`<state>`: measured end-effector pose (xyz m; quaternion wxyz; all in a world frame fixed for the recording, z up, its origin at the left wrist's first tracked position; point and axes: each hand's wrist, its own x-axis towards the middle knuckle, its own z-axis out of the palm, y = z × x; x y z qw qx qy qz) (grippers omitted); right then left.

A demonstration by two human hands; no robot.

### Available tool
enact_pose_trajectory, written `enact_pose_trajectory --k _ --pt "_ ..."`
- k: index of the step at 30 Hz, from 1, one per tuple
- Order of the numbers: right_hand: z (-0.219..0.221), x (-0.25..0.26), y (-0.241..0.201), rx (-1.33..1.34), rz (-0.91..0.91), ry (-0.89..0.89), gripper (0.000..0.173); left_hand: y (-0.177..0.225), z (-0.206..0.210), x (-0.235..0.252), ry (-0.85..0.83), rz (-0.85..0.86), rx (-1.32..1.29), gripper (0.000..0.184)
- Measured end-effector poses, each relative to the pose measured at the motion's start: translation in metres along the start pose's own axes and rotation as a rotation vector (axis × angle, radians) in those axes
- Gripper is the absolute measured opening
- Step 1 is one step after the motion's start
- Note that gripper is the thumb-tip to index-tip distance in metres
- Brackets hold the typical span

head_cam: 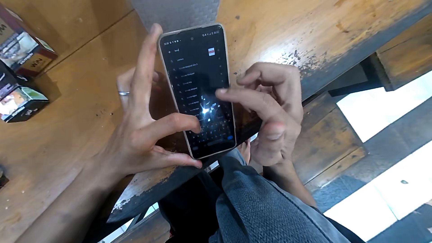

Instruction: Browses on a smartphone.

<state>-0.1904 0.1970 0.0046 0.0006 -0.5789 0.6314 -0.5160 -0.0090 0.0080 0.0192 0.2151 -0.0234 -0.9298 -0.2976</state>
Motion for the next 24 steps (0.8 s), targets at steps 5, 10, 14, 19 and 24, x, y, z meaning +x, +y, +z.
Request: enact_pose_trajectory --k 5,10,14,19,24 --pt "0.003 0.004 -0.003 -0.057 0.072 -0.110 0.075 0.001 0.000 0.001 0.001 0.014 -0.009 0.045" --pt "0.005 0.014 -0.007 -0.017 0.136 -0.190 0.076 0.001 0.000 0.001 0.008 0.022 -0.006 0.045" --pt "0.006 0.022 -0.009 0.022 0.150 -0.205 0.075 0.002 -0.001 0.001 0.008 0.019 -0.006 0.043" --pt "0.009 0.028 -0.012 0.060 0.171 -0.197 0.071 0.002 -0.001 0.001 0.011 0.027 0.006 0.044" --pt "0.012 0.027 -0.012 0.064 0.174 -0.193 0.069 0.003 -0.001 0.000 0.011 0.020 0.005 0.044"
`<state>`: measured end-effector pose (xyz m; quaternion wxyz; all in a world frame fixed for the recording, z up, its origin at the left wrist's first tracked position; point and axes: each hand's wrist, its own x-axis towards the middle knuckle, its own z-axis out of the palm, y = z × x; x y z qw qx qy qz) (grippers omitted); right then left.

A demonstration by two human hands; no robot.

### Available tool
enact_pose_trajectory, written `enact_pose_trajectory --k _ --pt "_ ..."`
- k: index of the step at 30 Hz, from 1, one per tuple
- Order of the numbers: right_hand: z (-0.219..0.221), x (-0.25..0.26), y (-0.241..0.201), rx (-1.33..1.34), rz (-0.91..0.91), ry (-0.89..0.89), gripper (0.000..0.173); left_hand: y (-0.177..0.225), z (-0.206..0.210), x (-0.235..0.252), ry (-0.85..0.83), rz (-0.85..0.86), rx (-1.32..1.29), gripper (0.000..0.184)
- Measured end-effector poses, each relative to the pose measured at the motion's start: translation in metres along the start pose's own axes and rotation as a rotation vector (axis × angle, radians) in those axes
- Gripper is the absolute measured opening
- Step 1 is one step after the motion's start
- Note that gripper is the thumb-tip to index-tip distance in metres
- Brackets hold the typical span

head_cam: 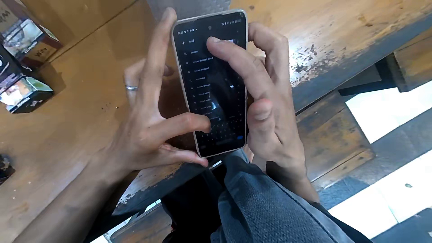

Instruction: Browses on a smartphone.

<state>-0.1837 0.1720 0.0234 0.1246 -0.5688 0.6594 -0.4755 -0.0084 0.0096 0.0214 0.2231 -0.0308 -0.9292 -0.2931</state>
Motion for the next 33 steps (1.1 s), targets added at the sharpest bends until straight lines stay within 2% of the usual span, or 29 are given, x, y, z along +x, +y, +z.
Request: enact_pose_trajectory --k 16,18,20,22,24,25,27,29,31,32,33 --pt "-0.002 -0.006 0.002 -0.028 -0.018 0.018 0.072 0.000 0.001 -0.001 -0.003 -0.007 0.016 0.045" --pt "-0.009 -0.014 0.003 0.033 -0.068 0.104 0.071 0.000 0.000 -0.001 -0.010 -0.009 0.010 0.045" --pt "-0.027 -0.030 0.002 0.212 -0.121 0.245 0.067 0.000 -0.001 -0.001 -0.018 -0.014 0.007 0.044" --pt "-0.048 -0.057 0.007 0.379 -0.188 0.468 0.050 0.000 -0.001 -0.002 -0.023 -0.020 0.000 0.043" --pt "-0.060 -0.084 0.027 0.418 -0.266 0.720 0.029 0.000 -0.001 -0.003 -0.020 -0.020 0.007 0.044" --pt "-0.063 -0.096 0.041 0.382 -0.255 0.808 0.024 0.000 -0.001 -0.003 -0.014 -0.013 0.007 0.044" --pt "-0.061 -0.119 0.077 0.254 -0.169 0.858 0.023 0.000 0.000 -0.002 -0.013 -0.013 -0.001 0.043" --pt "-0.046 -0.136 0.112 0.257 -0.019 0.879 0.024 0.000 0.000 -0.002 -0.012 -0.025 -0.019 0.043" --pt "-0.021 -0.152 0.142 0.275 0.309 0.926 0.026 -0.001 0.000 -0.001 -0.010 -0.030 -0.018 0.049" --pt "-0.009 -0.161 0.155 0.215 0.512 0.859 0.033 0.000 -0.001 0.000 -0.012 -0.033 -0.009 0.053" --pt "0.002 -0.173 0.166 0.137 0.670 0.695 0.042 0.000 -0.001 0.001 -0.016 -0.044 0.004 0.060"
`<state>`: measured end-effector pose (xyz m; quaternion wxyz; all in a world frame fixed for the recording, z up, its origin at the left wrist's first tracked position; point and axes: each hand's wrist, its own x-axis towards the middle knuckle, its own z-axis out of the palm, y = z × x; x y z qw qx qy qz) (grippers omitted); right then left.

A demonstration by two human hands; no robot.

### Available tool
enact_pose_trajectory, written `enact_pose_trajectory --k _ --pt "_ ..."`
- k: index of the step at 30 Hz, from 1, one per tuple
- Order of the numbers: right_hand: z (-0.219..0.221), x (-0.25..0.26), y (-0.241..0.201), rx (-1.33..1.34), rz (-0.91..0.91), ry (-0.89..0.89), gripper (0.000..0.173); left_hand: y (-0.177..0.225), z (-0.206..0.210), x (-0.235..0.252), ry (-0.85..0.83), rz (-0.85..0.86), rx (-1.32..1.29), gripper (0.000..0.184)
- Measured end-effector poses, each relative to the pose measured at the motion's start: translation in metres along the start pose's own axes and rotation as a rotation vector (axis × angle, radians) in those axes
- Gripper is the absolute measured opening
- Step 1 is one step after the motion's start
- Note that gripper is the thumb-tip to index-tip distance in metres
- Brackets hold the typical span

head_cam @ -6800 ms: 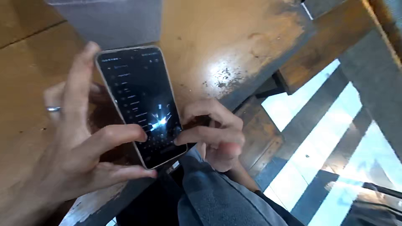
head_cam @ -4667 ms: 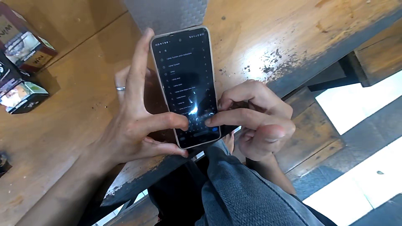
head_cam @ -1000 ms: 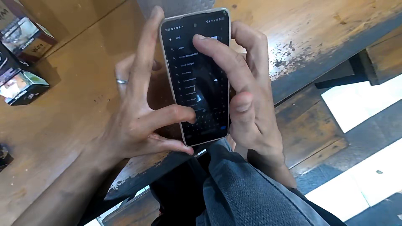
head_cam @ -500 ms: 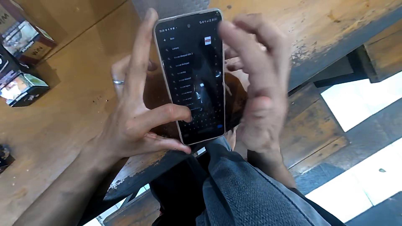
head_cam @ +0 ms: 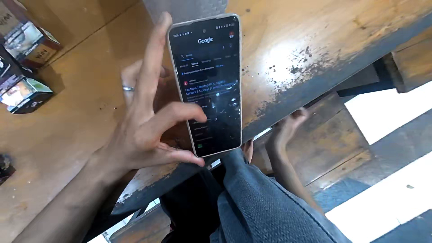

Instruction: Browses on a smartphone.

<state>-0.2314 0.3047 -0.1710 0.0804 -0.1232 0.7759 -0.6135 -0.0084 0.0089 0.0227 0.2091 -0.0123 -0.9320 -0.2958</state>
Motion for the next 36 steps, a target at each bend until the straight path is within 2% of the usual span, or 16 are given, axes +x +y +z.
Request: enact_pose_trajectory --k 1,4,7,9,15,18,20,22,24,25,27,28,29,31,33,36 --pt "0.001 -0.007 0.016 -0.182 0.080 -0.159 0.050 0.000 0.000 0.001 0.000 -0.012 0.013 0.066" --pt "0.022 -0.019 0.041 -0.793 0.162 -0.721 0.043 0.000 0.000 0.003 0.013 -0.040 -0.007 0.089" --pt "0.044 -0.011 0.026 -1.116 0.161 -0.982 0.045 -0.001 0.001 0.004 0.020 -0.054 -0.002 0.109" --pt "0.045 -0.005 0.010 -1.126 0.212 -1.080 0.042 0.000 0.001 0.005 0.021 -0.069 0.016 0.116" --pt "0.035 -0.002 -0.007 -1.147 0.216 -1.193 0.041 0.001 0.001 0.005 0.015 -0.076 0.018 0.118" --pt "0.025 0.003 -0.038 -1.088 0.212 -1.333 0.042 0.001 0.000 0.006 0.007 -0.067 0.032 0.118" --pt "0.006 0.008 -0.059 -0.990 0.075 -1.451 0.041 0.001 0.001 0.006 0.009 -0.069 0.033 0.118" --pt "-0.016 0.012 -0.094 -0.723 -0.200 -1.537 0.036 0.001 0.001 0.006 0.013 -0.073 0.022 0.119" --pt "-0.026 0.015 -0.135 -0.346 -0.544 -1.512 0.035 0.001 0.001 0.006 0.015 -0.071 0.016 0.120" --pt "-0.026 0.018 -0.156 -0.173 -0.627 -1.476 0.035 0.001 0.000 0.006 0.012 -0.067 0.011 0.121" --pt "-0.021 0.020 -0.189 0.122 -0.668 -1.325 0.036 0.000 0.001 0.006 0.011 -0.058 -0.007 0.119" --pt "-0.014 0.017 -0.199 0.228 -0.666 -1.171 0.038 0.000 0.001 0.006 0.010 -0.057 -0.015 0.118" --pt "-0.001 0.015 -0.207 0.261 -0.688 -0.979 0.037 0.001 0.001 0.005 0.011 -0.058 -0.015 0.116" --pt "0.028 0.016 -0.213 0.116 -0.796 -0.705 0.037 0.001 0.001 0.005 0.016 -0.063 -0.001 0.116" --pt "0.051 0.017 -0.213 -0.084 -0.844 -0.627 0.049 0.001 0.002 0.006 0.023 -0.057 0.011 0.116" --pt "0.069 0.012 -0.214 -0.199 -0.767 -0.662 0.060 0.001 0.002 0.006 0.032 -0.051 0.003 0.116"
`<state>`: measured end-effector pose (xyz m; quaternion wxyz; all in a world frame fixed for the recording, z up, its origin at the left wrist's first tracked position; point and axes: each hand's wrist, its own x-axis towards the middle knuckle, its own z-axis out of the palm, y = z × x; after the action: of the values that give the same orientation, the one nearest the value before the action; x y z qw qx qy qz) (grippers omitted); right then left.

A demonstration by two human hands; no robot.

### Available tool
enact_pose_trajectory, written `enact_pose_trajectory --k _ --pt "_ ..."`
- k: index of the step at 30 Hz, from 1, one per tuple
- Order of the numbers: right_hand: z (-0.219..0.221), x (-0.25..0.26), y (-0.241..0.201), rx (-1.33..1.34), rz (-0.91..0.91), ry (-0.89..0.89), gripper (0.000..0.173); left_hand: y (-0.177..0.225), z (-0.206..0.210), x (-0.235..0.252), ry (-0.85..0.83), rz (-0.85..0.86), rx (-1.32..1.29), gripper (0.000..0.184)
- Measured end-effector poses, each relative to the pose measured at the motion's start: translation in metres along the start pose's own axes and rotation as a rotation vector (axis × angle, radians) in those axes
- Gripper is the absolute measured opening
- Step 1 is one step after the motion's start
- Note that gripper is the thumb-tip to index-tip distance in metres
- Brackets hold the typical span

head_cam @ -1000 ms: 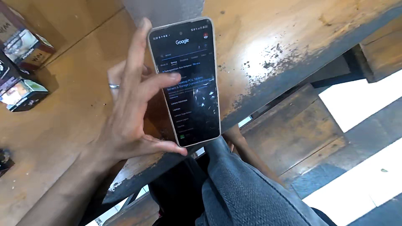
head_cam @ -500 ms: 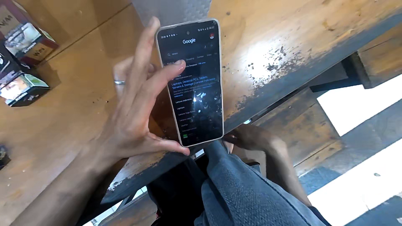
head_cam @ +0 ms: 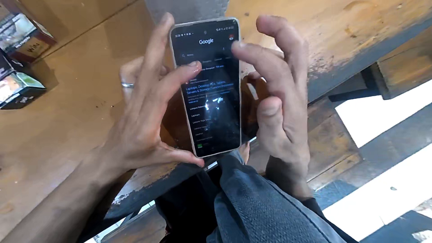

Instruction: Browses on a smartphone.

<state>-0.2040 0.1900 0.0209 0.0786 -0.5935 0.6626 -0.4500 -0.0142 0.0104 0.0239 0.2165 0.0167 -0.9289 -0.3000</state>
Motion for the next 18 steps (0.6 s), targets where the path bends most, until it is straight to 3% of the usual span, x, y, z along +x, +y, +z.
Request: enact_pose_trajectory --k 3,10,18 --pt "0.005 0.005 -0.004 0.057 0.020 -0.055 0.063 0.001 -0.001 -0.001 0.006 -0.006 -0.013 0.117" --pt "0.013 0.005 -0.007 -0.028 0.031 -0.050 0.062 -0.001 0.000 -0.003 0.007 0.015 -0.052 0.120" --pt "0.011 0.001 -0.004 0.056 0.039 -0.003 0.064 -0.001 -0.001 -0.001 -0.004 0.013 -0.039 0.119"
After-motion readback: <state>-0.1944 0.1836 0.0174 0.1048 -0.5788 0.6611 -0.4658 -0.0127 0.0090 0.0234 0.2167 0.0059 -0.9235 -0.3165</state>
